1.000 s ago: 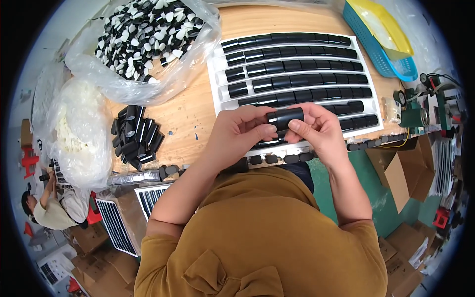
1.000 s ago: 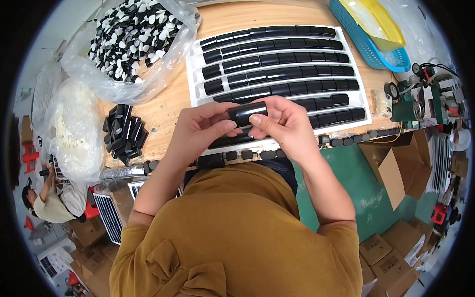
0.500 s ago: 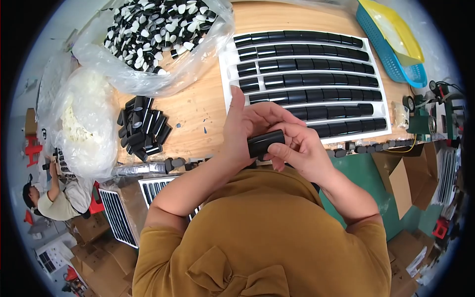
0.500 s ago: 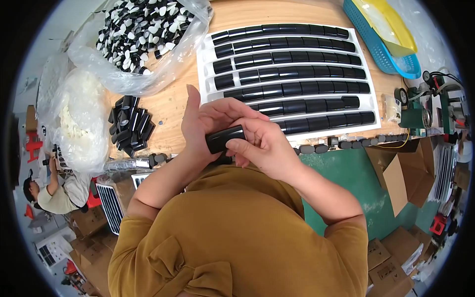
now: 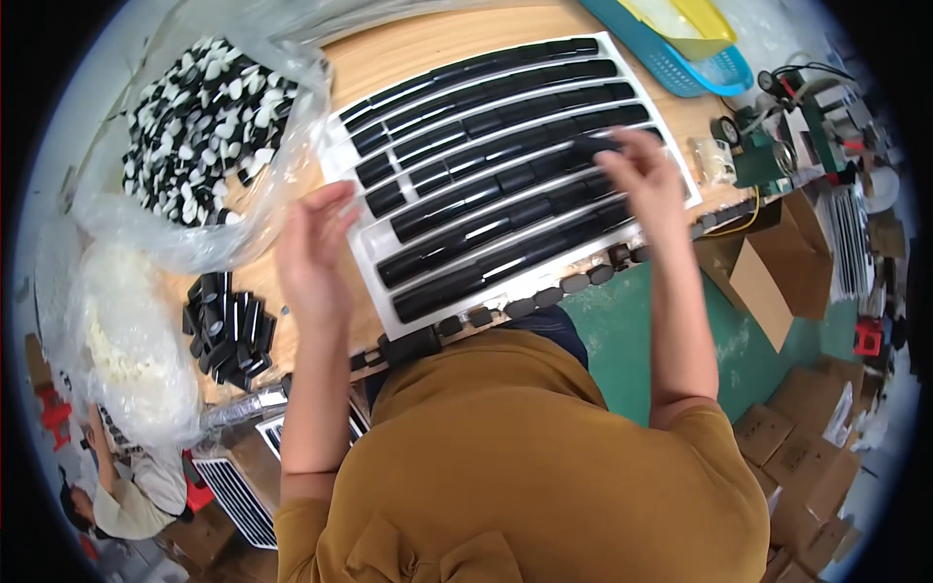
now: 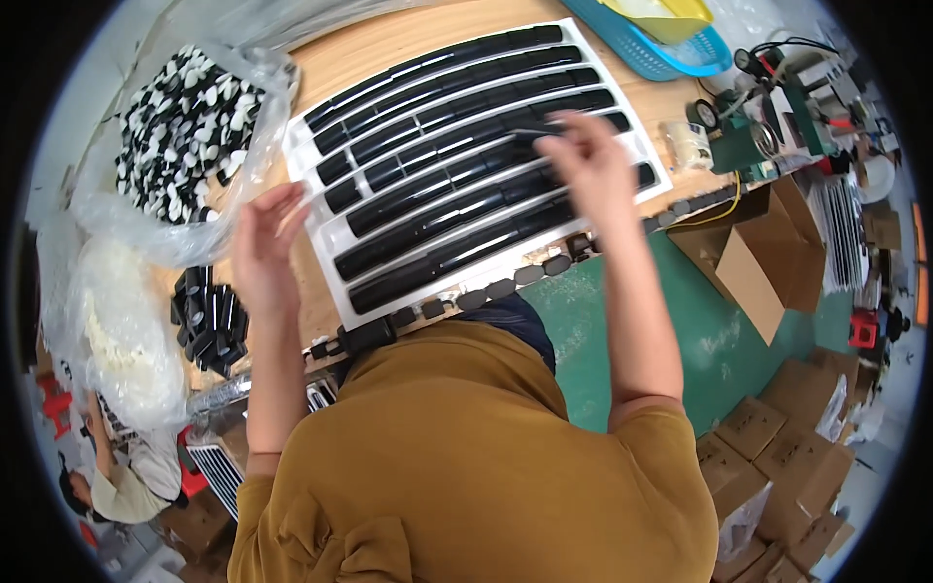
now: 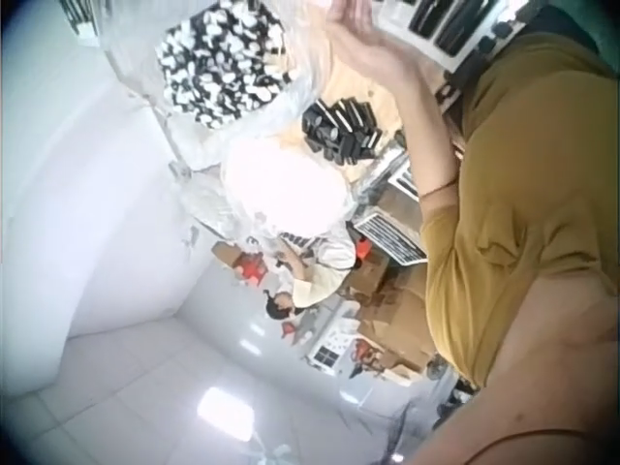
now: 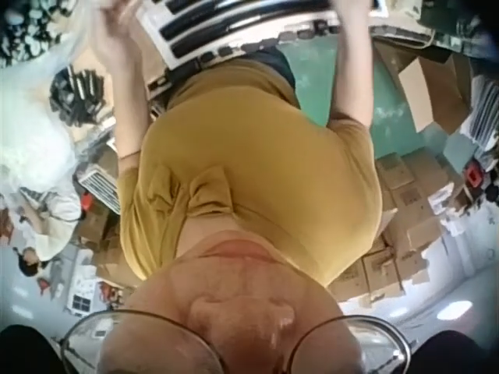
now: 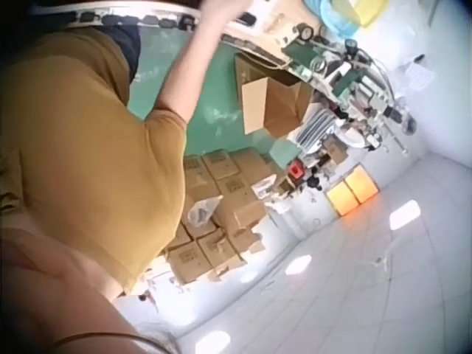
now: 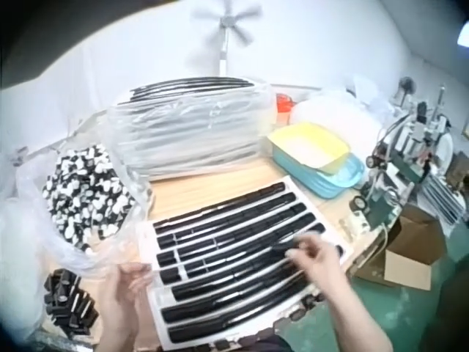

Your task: Assembling plastic components by attaching white end caps to black housings and placing them in a sorting tray.

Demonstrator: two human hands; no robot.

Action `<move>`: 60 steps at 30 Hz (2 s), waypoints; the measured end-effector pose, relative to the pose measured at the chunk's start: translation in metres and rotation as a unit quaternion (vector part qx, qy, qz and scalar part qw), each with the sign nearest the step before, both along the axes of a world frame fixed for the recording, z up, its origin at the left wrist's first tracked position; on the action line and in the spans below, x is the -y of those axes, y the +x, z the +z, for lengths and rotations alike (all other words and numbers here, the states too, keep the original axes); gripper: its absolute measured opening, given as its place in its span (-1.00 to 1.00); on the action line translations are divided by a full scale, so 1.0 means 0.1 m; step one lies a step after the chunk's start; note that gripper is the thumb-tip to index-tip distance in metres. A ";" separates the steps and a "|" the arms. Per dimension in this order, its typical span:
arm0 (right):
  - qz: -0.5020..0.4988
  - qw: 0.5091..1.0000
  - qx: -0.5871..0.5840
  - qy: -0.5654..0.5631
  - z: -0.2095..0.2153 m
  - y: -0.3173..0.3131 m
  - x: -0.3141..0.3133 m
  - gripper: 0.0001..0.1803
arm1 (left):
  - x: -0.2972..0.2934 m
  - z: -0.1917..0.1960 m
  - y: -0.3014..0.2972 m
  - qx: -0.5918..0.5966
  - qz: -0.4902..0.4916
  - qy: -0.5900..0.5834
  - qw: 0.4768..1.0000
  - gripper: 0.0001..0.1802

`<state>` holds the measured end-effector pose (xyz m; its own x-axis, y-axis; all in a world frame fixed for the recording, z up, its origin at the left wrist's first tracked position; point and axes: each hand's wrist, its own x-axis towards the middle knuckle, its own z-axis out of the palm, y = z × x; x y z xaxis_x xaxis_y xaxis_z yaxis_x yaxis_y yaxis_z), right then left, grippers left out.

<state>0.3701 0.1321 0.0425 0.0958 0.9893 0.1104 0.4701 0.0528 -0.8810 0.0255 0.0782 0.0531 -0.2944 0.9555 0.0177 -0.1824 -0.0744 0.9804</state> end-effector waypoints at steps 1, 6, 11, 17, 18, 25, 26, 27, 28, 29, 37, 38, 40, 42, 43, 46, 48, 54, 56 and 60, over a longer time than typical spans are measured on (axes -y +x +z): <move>-0.087 0.995 -0.003 0.050 -0.12 0.37 -0.10 -0.60 | -0.03 0.00 -0.09 0.003 0.004 -0.009 1.000 -0.45; -0.195 0.981 0.006 -0.013 -0.36 1.46 -0.26 -0.70 | 0.01 0.00 -0.28 0.016 0.034 -0.017 0.999 -0.48; -0.135 0.989 0.017 -0.061 -0.47 1.48 -0.28 -0.75 | 0.06 -0.06 -0.31 0.030 0.028 -0.027 0.999 -0.49; -0.215 0.872 0.432 0.079 -0.46 1.13 -0.13 -0.73 | 0.16 -0.14 -0.48 0.036 0.055 -0.044 0.997 -0.49; -0.208 0.875 0.430 0.081 -0.49 1.10 -0.11 -0.73 | 0.19 -0.16 -0.52 0.038 0.061 -0.044 0.996 -0.49; -0.078 0.918 0.324 0.215 -0.26 0.05 -0.18 -0.74 | 0.27 -0.23 -0.81 0.004 0.150 -0.039 0.988 -0.71; -0.014 0.958 0.233 0.169 -0.20 -0.37 -0.14 -0.79 | 0.28 -0.26 -0.84 -0.001 0.164 -0.034 0.986 -0.75; 0.070 0.964 0.194 0.167 -0.18 -0.73 -0.11 -0.81 | 0.29 -0.25 -0.85 0.009 0.170 -0.025 0.985 -0.79; 0.167 0.944 0.197 0.204 -0.18 -1.03 -0.08 -0.81 | 0.30 -0.23 -0.83 0.010 0.170 -0.015 0.985 -0.82; 0.241 0.926 0.186 0.224 -0.19 -1.29 -0.04 -0.80 | 0.32 -0.21 -0.80 -0.001 0.163 -0.011 0.987 -0.82; 0.300 0.897 0.268 0.185 -0.29 -1.69 0.11 -0.69 | 0.09 -0.14 -1.60 -0.349 0.307 0.009 0.885 -0.83; 0.298 0.894 0.275 0.189 -0.26 -1.71 0.11 -0.69 | -0.03 -0.14 -1.71 -0.363 0.322 0.010 0.874 -0.86; 0.304 0.893 0.281 0.177 -0.24 -1.76 0.10 -0.70 | -0.31 -0.24 -1.97 -0.473 0.283 0.022 0.834 -0.86; 0.305 0.893 0.291 0.160 -0.23 -1.80 0.08 -0.70 | -0.56 -0.37 -2.15 -0.585 0.202 -0.012 0.786 -0.82; 0.307 0.891 0.294 0.158 -0.22 -1.82 0.07 -0.70 | -0.66 -0.44 -2.22 -0.632 0.154 -0.088 0.754 -0.81; 0.302 0.892 0.296 0.159 -0.23 -1.81 0.07 -0.71 | -0.82 -0.51 -2.31 -0.694 0.074 -0.189 0.690 -0.80; 0.294 0.891 0.309 0.154 -0.24 -1.81 0.08 -0.72 | -0.84 -0.55 -2.37 -0.714 0.046 -0.219 0.664 -0.78; 0.301 0.886 0.331 0.122 -0.18 -1.83 0.03 -0.66 | -0.76 -0.57 -2.40 -0.709 0.074 -0.158 0.683 -0.78; 0.326 0.878 0.333 0.109 -0.15 -1.83 -0.02 -0.68 | -0.69 -0.38 -2.22 -0.661 0.131 -0.156 0.722 -0.85; 0.371 0.869 0.315 0.088 -0.21 -1.80 -0.10 -0.68 | -0.43 -0.16 -1.83 -0.504 0.207 0.000 0.839 -0.78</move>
<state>0.1904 0.1420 0.0213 -0.6954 0.7155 0.0667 0.6352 0.6554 -0.4086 -0.1579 0.1215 0.0369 -0.4365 0.7750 0.4569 0.7801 0.0731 0.6214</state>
